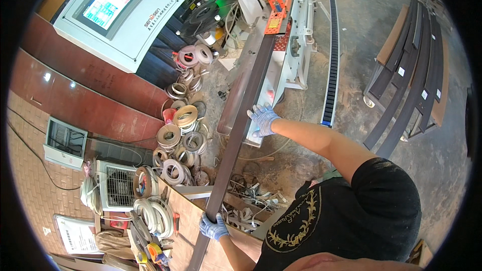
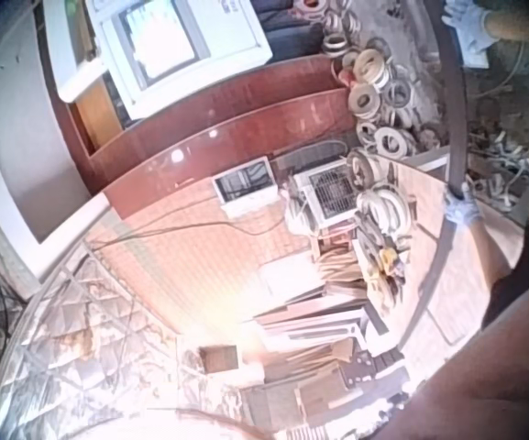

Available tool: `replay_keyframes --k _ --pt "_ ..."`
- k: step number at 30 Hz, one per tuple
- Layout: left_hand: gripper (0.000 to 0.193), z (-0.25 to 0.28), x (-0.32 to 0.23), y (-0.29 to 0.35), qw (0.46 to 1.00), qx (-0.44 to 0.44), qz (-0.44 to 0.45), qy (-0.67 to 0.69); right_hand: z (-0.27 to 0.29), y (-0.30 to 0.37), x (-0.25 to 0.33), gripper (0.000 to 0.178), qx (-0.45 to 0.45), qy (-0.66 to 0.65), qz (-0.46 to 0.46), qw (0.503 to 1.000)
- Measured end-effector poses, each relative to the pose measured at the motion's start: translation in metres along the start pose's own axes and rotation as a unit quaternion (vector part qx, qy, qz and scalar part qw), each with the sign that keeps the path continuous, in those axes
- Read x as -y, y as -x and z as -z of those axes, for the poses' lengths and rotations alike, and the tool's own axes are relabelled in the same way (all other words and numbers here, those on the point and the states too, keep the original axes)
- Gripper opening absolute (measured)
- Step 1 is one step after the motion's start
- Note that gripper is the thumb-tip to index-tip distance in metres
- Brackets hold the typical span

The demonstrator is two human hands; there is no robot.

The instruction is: The person repeatedly picks up long dark wooden planks, places them on a conveyor belt sander, and pushes them through the machine. After each pass, the person removes the plank and stacks it with others on a nearby table.

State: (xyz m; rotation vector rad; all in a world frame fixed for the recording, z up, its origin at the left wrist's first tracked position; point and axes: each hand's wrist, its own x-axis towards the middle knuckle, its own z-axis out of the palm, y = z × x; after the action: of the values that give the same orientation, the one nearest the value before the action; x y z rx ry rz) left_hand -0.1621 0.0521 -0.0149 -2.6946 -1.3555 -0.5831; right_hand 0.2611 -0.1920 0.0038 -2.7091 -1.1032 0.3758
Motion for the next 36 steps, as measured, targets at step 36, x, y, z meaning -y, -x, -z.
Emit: replay_keyframes --k 36 --pt "0.066 -0.028 -0.194 0.028 0.944 -0.101 -0.29 0.12 -0.042 0.089 -0.055 0.075 -0.174 -0.26 0.08 0.947"
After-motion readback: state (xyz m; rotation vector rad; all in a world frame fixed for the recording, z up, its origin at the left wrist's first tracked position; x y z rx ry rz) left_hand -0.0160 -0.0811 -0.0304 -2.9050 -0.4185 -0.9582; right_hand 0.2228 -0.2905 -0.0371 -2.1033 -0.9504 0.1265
